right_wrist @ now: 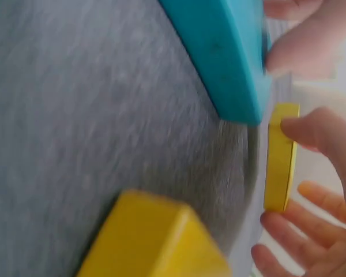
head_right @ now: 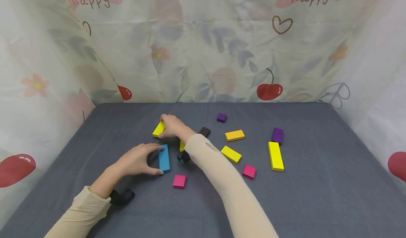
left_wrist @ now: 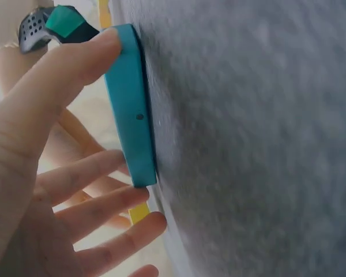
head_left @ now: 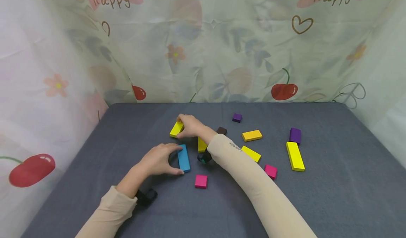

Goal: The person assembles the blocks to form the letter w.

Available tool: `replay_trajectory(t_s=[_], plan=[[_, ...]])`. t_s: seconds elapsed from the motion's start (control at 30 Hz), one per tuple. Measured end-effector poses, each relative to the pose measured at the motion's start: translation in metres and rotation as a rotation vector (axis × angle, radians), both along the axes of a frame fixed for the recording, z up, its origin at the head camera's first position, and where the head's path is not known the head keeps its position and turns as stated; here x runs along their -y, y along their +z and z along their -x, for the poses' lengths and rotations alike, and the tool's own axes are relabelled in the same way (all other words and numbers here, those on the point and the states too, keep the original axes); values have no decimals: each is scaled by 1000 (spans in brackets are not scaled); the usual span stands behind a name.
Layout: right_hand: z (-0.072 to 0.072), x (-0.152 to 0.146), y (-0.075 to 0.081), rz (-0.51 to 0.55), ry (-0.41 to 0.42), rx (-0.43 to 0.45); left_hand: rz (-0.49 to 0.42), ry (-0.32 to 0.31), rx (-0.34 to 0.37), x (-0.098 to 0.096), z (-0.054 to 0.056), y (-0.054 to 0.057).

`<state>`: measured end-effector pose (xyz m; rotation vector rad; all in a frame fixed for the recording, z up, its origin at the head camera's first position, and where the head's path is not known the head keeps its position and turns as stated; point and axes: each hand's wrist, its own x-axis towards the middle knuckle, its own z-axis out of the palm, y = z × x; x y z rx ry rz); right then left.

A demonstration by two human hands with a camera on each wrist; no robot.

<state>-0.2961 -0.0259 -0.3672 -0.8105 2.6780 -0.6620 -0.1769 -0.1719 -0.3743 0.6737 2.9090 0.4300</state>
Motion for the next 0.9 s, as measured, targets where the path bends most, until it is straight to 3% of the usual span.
replay_trajectory(t_s=[0.27,0.63,0.9], plan=[[7,-14,-2,-1,132,-6,23,5,-6,-11,-1,-1],[10,-22,1,-17,187,38,78,51,-3,-22,1,-3],[9,-21,4,-47,215,69,140,76,-61,-27,-1,-1]])
